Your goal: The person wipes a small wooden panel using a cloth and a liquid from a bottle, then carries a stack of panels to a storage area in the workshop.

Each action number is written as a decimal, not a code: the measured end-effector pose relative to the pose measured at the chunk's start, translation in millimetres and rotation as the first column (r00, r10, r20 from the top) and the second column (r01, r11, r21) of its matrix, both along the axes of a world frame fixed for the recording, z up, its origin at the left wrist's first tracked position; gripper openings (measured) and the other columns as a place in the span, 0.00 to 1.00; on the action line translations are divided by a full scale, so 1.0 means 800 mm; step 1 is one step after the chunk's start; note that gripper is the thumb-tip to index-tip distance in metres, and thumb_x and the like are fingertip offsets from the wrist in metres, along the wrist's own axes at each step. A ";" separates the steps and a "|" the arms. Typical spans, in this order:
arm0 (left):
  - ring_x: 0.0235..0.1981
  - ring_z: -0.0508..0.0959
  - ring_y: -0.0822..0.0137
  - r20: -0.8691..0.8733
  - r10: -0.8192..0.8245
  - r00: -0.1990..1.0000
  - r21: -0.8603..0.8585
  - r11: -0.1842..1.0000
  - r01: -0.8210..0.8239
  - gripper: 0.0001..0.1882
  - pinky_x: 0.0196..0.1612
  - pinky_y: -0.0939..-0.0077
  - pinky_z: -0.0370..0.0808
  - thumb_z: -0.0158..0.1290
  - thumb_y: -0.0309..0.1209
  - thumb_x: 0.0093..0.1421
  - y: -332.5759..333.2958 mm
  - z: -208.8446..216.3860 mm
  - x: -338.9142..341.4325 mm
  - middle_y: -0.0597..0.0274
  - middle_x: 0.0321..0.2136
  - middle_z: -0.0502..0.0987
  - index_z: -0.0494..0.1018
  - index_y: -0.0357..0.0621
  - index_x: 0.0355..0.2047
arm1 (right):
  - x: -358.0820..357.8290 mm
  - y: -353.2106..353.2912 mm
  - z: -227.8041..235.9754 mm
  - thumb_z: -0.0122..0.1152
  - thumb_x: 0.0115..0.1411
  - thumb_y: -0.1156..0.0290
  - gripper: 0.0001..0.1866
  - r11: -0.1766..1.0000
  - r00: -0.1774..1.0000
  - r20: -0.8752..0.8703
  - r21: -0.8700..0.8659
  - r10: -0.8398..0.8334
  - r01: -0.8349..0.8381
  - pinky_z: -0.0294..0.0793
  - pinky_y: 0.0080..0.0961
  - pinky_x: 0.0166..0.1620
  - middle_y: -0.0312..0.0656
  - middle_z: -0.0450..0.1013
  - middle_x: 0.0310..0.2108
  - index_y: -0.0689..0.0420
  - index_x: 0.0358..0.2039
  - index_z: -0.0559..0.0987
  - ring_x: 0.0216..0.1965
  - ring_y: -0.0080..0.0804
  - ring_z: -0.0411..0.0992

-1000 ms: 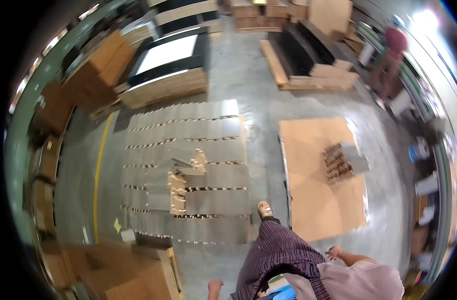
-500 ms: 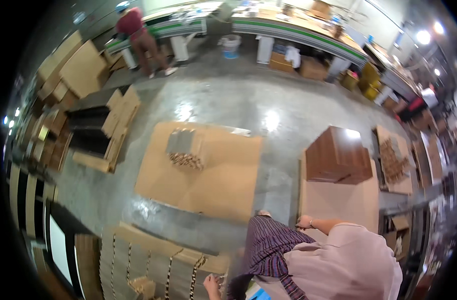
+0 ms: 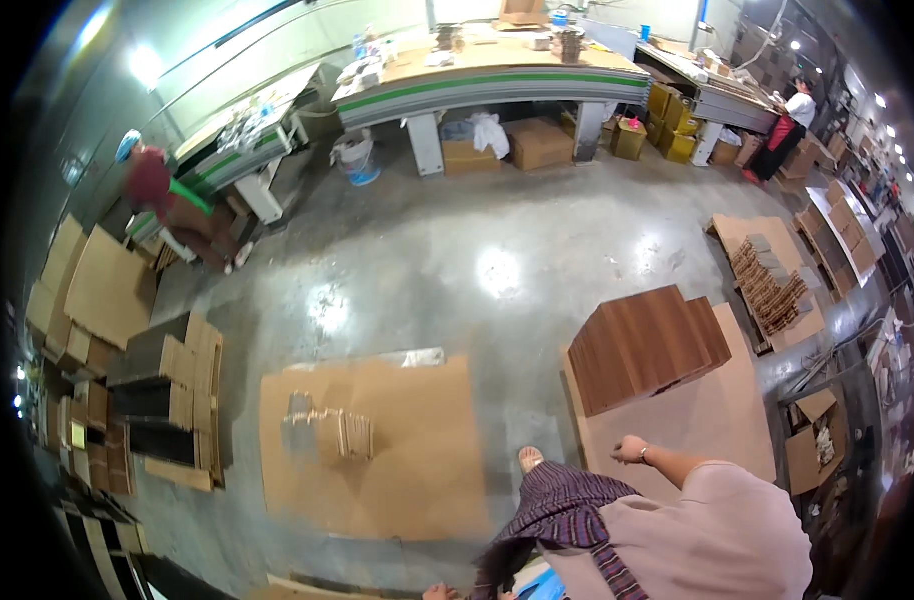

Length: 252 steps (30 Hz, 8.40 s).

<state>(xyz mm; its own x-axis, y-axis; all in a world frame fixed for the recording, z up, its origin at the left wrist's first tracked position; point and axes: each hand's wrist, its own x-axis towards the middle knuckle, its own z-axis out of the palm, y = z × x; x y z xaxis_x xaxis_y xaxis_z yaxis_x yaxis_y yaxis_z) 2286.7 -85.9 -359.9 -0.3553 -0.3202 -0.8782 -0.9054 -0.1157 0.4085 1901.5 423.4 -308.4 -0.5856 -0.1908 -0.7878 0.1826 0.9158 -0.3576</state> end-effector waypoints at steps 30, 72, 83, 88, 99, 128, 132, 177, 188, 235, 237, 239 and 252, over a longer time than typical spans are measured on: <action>0.25 0.80 0.65 -0.077 -0.558 0.826 -0.198 0.821 0.536 0.13 0.30 0.70 0.77 0.52 0.32 0.57 -0.235 0.015 -1.075 0.55 0.22 0.79 0.78 0.30 0.31 | -0.613 -0.079 0.034 0.60 0.56 0.60 0.17 0.744 0.735 -0.116 -0.130 -0.668 0.655 0.78 0.28 0.36 0.45 0.80 0.29 0.64 0.33 0.81 0.29 0.32 0.79; 0.36 0.80 0.64 -0.694 -0.416 0.588 0.279 0.597 0.752 0.14 0.38 0.77 0.77 0.46 0.30 0.68 0.164 0.333 -2.791 0.50 0.39 0.79 0.70 0.30 0.47 | -2.055 -0.020 0.181 0.52 0.65 0.52 0.25 -0.568 -0.115 0.592 -0.673 -0.798 0.475 0.73 0.41 0.53 0.50 0.73 0.47 0.63 0.49 0.72 0.47 0.42 0.74; 0.46 0.77 0.63 -0.676 -0.438 0.593 0.359 0.507 0.784 0.19 0.50 0.70 0.73 0.44 0.36 0.69 0.486 0.349 -3.041 0.52 0.46 0.77 0.70 0.32 0.50 | -2.278 0.174 0.193 0.49 0.66 0.59 0.13 -0.743 -0.490 0.587 -0.632 -0.644 0.219 0.74 0.31 0.40 0.38 0.72 0.33 0.56 0.37 0.73 0.32 0.32 0.72; 0.43 0.78 0.65 -0.690 -0.499 0.524 0.260 0.505 0.823 0.22 0.45 0.73 0.75 0.44 0.41 0.70 0.601 0.343 -3.122 0.52 0.44 0.77 0.71 0.32 0.50 | -2.323 0.170 0.300 0.48 0.66 0.58 0.11 -0.880 -0.419 0.776 -0.449 -0.471 0.158 0.70 0.23 0.28 0.31 0.70 0.28 0.50 0.36 0.75 0.26 0.23 0.68; 0.42 0.75 0.68 -0.380 -0.775 0.505 0.529 0.265 0.806 0.30 0.42 0.73 0.74 0.43 0.54 0.67 0.707 0.368 -3.121 0.56 0.45 0.76 0.70 0.39 0.53 | -2.321 0.190 0.243 0.50 0.60 0.40 0.28 -0.969 -0.401 0.887 -0.174 -0.231 0.173 0.76 0.36 0.46 0.39 0.77 0.39 0.52 0.43 0.79 0.39 0.36 0.76; 0.56 0.70 0.62 -0.606 -0.058 0.793 0.389 0.848 0.359 0.31 0.56 0.67 0.71 0.44 0.45 0.67 0.284 0.342 -2.958 0.54 0.57 0.67 0.56 0.43 0.66 | -2.441 -0.037 0.273 0.46 0.68 0.58 0.15 -0.397 0.153 0.816 -0.424 -0.557 0.814 0.74 0.18 0.30 0.30 0.72 0.28 0.54 0.38 0.77 0.27 0.17 0.71; 0.54 0.73 0.62 -0.681 0.178 0.710 0.456 0.862 0.221 0.33 0.54 0.66 0.74 0.44 0.47 0.68 0.197 0.326 -2.921 0.53 0.57 0.67 0.53 0.41 0.66 | -2.468 -0.117 0.269 0.48 0.68 0.62 0.15 -0.215 0.341 0.787 -0.503 -0.514 0.837 0.73 0.19 0.42 0.32 0.73 0.39 0.57 0.47 0.75 0.38 0.19 0.71; 0.39 0.71 0.50 -0.544 -0.838 -0.042 -0.804 0.507 0.310 0.25 0.43 0.58 0.68 0.67 0.25 0.36 0.145 0.424 -2.865 0.54 0.38 0.72 0.72 0.42 0.38 | -2.587 -0.244 0.232 0.57 0.58 0.59 0.41 0.194 0.866 -0.053 -0.980 -0.497 0.051 0.41 0.31 0.70 0.43 0.48 0.71 0.58 0.69 0.54 0.72 0.36 0.42; 0.45 0.70 0.52 -0.219 -0.971 -0.094 -0.945 0.187 0.268 0.39 0.50 0.56 0.63 0.67 0.27 0.34 0.144 0.421 -2.824 0.55 0.47 0.71 0.69 0.47 0.52 | -2.594 -0.241 0.225 0.56 0.56 0.61 0.47 0.151 0.894 0.058 -0.979 -0.444 0.138 0.39 0.35 0.71 0.43 0.37 0.73 0.54 0.71 0.43 0.73 0.42 0.36; 0.52 0.74 0.53 -0.540 -0.522 0.661 -0.515 0.825 0.231 0.56 0.54 0.69 0.71 0.73 0.33 0.42 0.145 0.338 -2.747 0.49 0.54 0.71 0.50 0.35 0.65 | -2.524 -0.251 0.246 0.53 0.59 0.65 0.36 0.103 0.805 0.045 -0.986 -0.592 0.131 0.40 0.32 0.70 0.45 0.52 0.68 0.60 0.67 0.56 0.71 0.35 0.43; 0.41 0.79 0.54 -0.581 -0.617 0.530 -0.656 0.741 0.143 0.48 0.45 0.69 0.75 0.70 0.33 0.45 0.150 0.337 -2.753 0.50 0.43 0.76 0.55 0.32 0.61 | -2.526 -0.253 0.251 0.53 0.58 0.65 0.37 0.121 0.809 0.038 -0.984 -0.587 0.134 0.40 0.31 0.70 0.45 0.52 0.68 0.60 0.67 0.56 0.71 0.35 0.43; 0.35 0.82 0.55 -0.631 -0.630 0.453 -0.694 0.719 0.034 0.43 0.40 0.70 0.78 0.68 0.33 0.46 0.152 0.328 -2.759 0.50 0.37 0.79 0.58 0.31 0.58 | -2.528 -0.250 0.252 0.53 0.58 0.65 0.37 0.120 0.816 0.040 -0.984 -0.577 0.133 0.40 0.30 0.70 0.45 0.52 0.68 0.60 0.67 0.56 0.71 0.35 0.43; 0.49 0.75 0.47 -0.383 -0.903 0.195 -0.829 0.429 0.359 0.35 0.51 0.61 0.73 0.67 0.29 0.43 0.073 0.343 -2.795 0.43 0.47 0.75 0.67 0.35 0.53 | -2.561 -0.267 0.228 0.53 0.59 0.56 0.44 0.035 0.839 0.155 -0.979 -0.521 0.202 0.44 0.33 0.69 0.44 0.44 0.71 0.53 0.71 0.46 0.71 0.37 0.43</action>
